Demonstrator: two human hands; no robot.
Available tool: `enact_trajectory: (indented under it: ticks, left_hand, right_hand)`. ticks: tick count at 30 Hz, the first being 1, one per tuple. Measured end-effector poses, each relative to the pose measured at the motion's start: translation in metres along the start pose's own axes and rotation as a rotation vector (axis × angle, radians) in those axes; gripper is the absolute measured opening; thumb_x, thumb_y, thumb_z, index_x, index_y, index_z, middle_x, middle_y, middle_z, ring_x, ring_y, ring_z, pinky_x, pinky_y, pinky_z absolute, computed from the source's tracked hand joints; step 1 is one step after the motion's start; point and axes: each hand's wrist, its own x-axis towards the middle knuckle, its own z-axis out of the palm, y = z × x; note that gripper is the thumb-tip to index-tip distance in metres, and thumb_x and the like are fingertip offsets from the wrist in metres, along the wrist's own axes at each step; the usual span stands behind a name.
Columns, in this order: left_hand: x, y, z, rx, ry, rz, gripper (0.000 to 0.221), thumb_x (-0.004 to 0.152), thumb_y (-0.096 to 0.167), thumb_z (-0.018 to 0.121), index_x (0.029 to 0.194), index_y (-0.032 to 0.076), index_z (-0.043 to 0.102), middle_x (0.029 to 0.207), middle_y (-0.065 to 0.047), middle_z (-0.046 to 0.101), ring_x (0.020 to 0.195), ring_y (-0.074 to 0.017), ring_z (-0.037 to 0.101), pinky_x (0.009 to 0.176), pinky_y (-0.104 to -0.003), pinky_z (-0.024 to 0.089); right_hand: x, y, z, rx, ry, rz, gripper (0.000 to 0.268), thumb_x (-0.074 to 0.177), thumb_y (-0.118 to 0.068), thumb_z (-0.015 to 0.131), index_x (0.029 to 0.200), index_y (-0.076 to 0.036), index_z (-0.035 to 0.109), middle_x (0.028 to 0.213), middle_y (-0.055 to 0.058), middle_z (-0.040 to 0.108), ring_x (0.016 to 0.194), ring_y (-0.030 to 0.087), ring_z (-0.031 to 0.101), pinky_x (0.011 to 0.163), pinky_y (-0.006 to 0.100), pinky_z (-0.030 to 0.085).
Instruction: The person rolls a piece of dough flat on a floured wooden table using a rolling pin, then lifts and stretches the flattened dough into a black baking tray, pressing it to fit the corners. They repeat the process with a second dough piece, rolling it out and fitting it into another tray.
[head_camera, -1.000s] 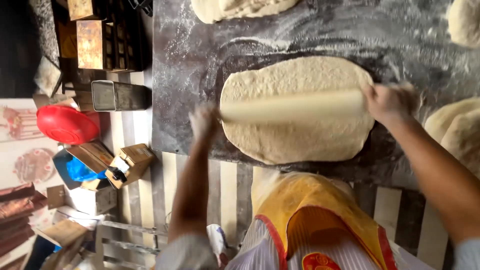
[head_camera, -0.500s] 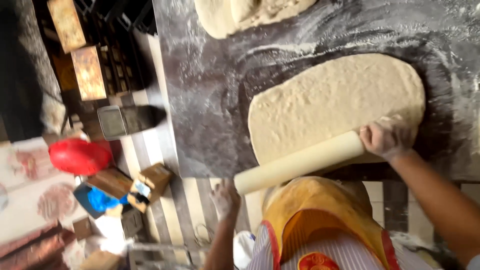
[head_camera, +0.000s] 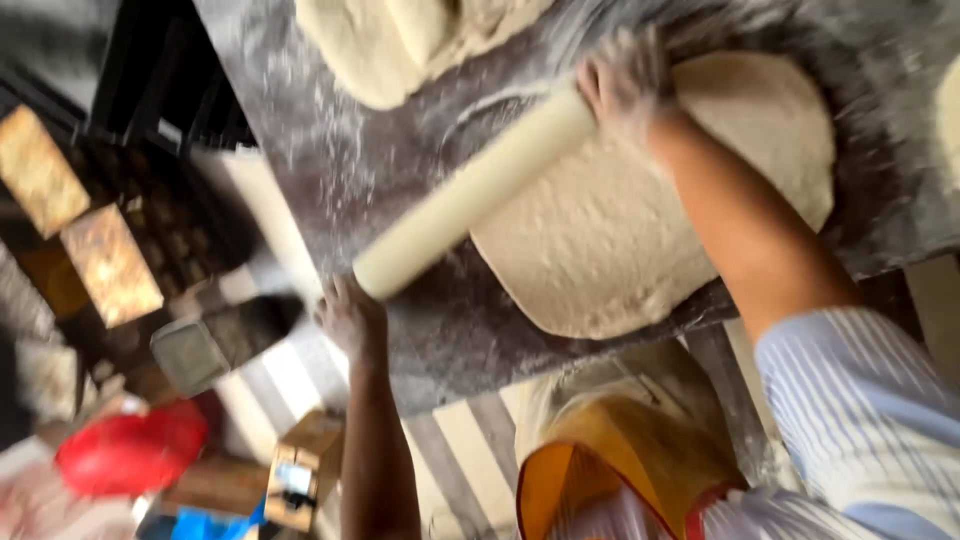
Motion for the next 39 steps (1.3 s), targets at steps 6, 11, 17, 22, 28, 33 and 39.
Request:
enact_trajectory:
  ticks: [6, 11, 17, 22, 28, 33, 39]
  left_hand:
    - [-0.137, 0.004, 0.007, -0.01, -0.052, 0.036, 0.017, 0.099, 0.022, 0.053, 0.105, 0.009, 0.063, 0.114, -0.012, 0.066, 0.11, -0.0363, 0.06, 0.099, -0.053, 0.042]
    - [-0.21, 0.013, -0.017, -0.034, -0.214, 0.077, 0.019, 0.09, 0.02, 0.057, 0.106, 0.017, 0.067, 0.105, -0.005, 0.069, 0.107, -0.03, 0.062, 0.096, -0.053, 0.044]
    - [-0.157, 0.033, -0.029, -0.082, -0.314, 0.151, 0.029, 0.092, 0.014, 0.056, 0.117, 0.025, 0.067, 0.107, -0.003, 0.072, 0.106, -0.0243, 0.065, 0.093, -0.052, 0.047]
    - [-0.149, 0.086, -0.052, -0.242, -0.05, 0.234, 0.037, 0.081, 0.016, 0.059, 0.116, 0.021, 0.068, 0.11, -0.007, 0.073, 0.102, -0.0303, 0.064, 0.084, -0.055, 0.047]
    - [-0.227, 0.133, -0.027, -0.174, -0.398, 0.097, 0.021, 0.088, 0.016, 0.057, 0.107, 0.021, 0.065, 0.113, -0.004, 0.072, 0.11, -0.0263, 0.065, 0.093, -0.055, 0.047]
    - [-0.231, 0.157, -0.025, -0.047, -0.542, 0.032, 0.014, 0.099, 0.019, 0.049, 0.101, 0.019, 0.062, 0.114, -0.007, 0.069, 0.117, -0.0264, 0.06, 0.103, -0.056, 0.043]
    - [-0.106, 0.164, -0.025, 0.011, -0.056, 0.024, 0.017, 0.1, 0.023, 0.052, 0.105, 0.012, 0.064, 0.115, -0.013, 0.068, 0.118, -0.0345, 0.061, 0.1, -0.06, 0.045]
  right_hand:
    - [-0.129, -0.003, -0.099, 0.233, -0.159, 0.099, 0.03, 0.107, -0.035, 0.056, 0.09, -0.012, 0.065, 0.1, 0.011, 0.067, 0.108, 0.035, 0.061, 0.1, 0.056, 0.042]
    - [-0.225, -0.004, -0.161, 0.316, -0.387, 0.223, 0.034, 0.1, -0.029, 0.059, 0.074, -0.009, 0.064, 0.074, 0.012, 0.064, 0.07, 0.032, 0.062, 0.068, 0.047, 0.049]
    - [-0.213, 0.028, -0.163, 0.37, -0.466, 0.263, 0.041, 0.101, -0.037, 0.054, 0.069, -0.016, 0.068, 0.06, 0.007, 0.061, 0.053, 0.023, 0.06, 0.067, 0.044, 0.052]
    - [-0.168, 0.089, -0.162, 0.199, -0.739, 0.407, 0.064, 0.11, -0.047, 0.05, 0.059, -0.011, 0.065, 0.053, 0.012, 0.063, 0.048, 0.028, 0.059, 0.058, 0.049, 0.052]
    - [-0.22, 0.145, -0.152, 0.228, -0.392, 0.107, 0.048, 0.101, -0.04, 0.058, 0.066, -0.008, 0.071, 0.062, 0.015, 0.065, 0.054, 0.032, 0.062, 0.066, 0.05, 0.052]
    - [-0.215, 0.142, -0.159, 0.349, -0.361, 0.086, 0.042, 0.095, -0.033, 0.061, 0.063, -0.008, 0.067, 0.059, 0.018, 0.061, 0.054, 0.037, 0.06, 0.059, 0.051, 0.05]
    - [-0.143, 0.162, -0.075, 0.298, -0.025, -0.085, 0.041, 0.111, -0.025, 0.056, 0.076, -0.004, 0.063, 0.071, 0.014, 0.057, 0.064, 0.03, 0.055, 0.067, 0.047, 0.044]
